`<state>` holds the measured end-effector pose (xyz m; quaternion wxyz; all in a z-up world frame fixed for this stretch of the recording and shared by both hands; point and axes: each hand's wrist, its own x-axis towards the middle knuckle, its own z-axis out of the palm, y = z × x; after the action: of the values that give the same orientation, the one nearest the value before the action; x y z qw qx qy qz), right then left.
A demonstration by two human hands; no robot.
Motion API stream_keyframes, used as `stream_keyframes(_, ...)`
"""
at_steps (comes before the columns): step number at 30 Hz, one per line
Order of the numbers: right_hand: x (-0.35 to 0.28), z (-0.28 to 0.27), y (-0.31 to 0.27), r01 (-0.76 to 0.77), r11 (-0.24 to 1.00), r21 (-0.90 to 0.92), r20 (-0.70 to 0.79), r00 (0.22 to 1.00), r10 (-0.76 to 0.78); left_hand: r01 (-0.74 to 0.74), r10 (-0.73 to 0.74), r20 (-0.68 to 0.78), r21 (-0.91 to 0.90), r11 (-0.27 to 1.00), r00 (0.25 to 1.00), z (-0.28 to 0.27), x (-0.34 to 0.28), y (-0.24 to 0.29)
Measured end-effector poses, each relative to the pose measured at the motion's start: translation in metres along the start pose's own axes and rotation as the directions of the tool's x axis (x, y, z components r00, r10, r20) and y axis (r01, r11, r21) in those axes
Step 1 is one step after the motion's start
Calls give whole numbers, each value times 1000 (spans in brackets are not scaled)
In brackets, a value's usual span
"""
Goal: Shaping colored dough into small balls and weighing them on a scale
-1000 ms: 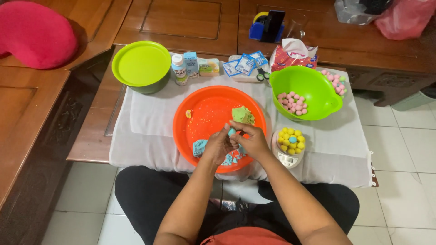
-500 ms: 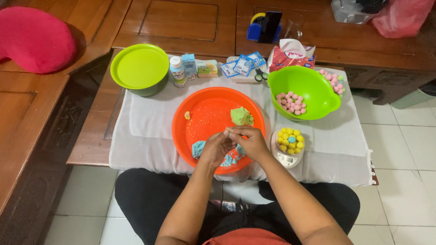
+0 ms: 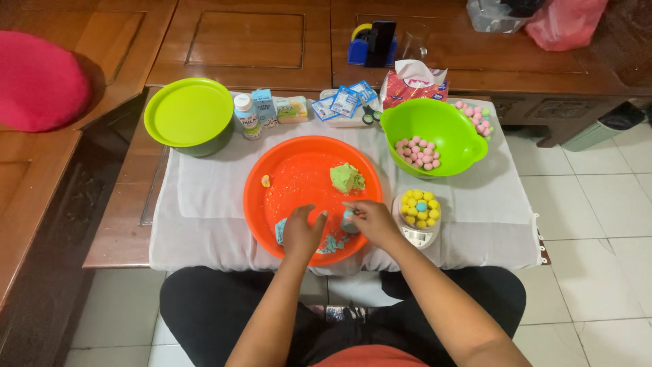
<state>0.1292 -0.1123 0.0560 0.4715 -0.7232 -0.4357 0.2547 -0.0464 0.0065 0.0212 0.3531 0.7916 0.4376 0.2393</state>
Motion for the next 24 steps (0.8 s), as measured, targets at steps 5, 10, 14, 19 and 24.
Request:
stream_keyframes(5, -10, -76, 40, -104, 993, 57, -313, 943, 116, -140, 141, 177, -21, 990, 974, 48, -9, 27)
stream_keyframes(10, -29, -146, 67, -209, 978, 4, -524, 832, 180, -414, 484, 527, -253, 874, 699, 80, -30, 99)
stream_keyframes(14, -39, -150, 85, -183, 923, -339, -429, 903, 22, -481, 434, 704, -149, 864, 562, 130, -28, 110)
stream_keyframes(19, -37, -151, 101, -11, 850, -526, -298, 939, -173, -459, 377, 749, -110, 882, 545, 166, -20, 108)
stream_keyframes(24, -32, -152, 121, 61, 744, -666, -207, 943, -262, -406, 303, 759, -56, 912, 576, 139, -13, 131)
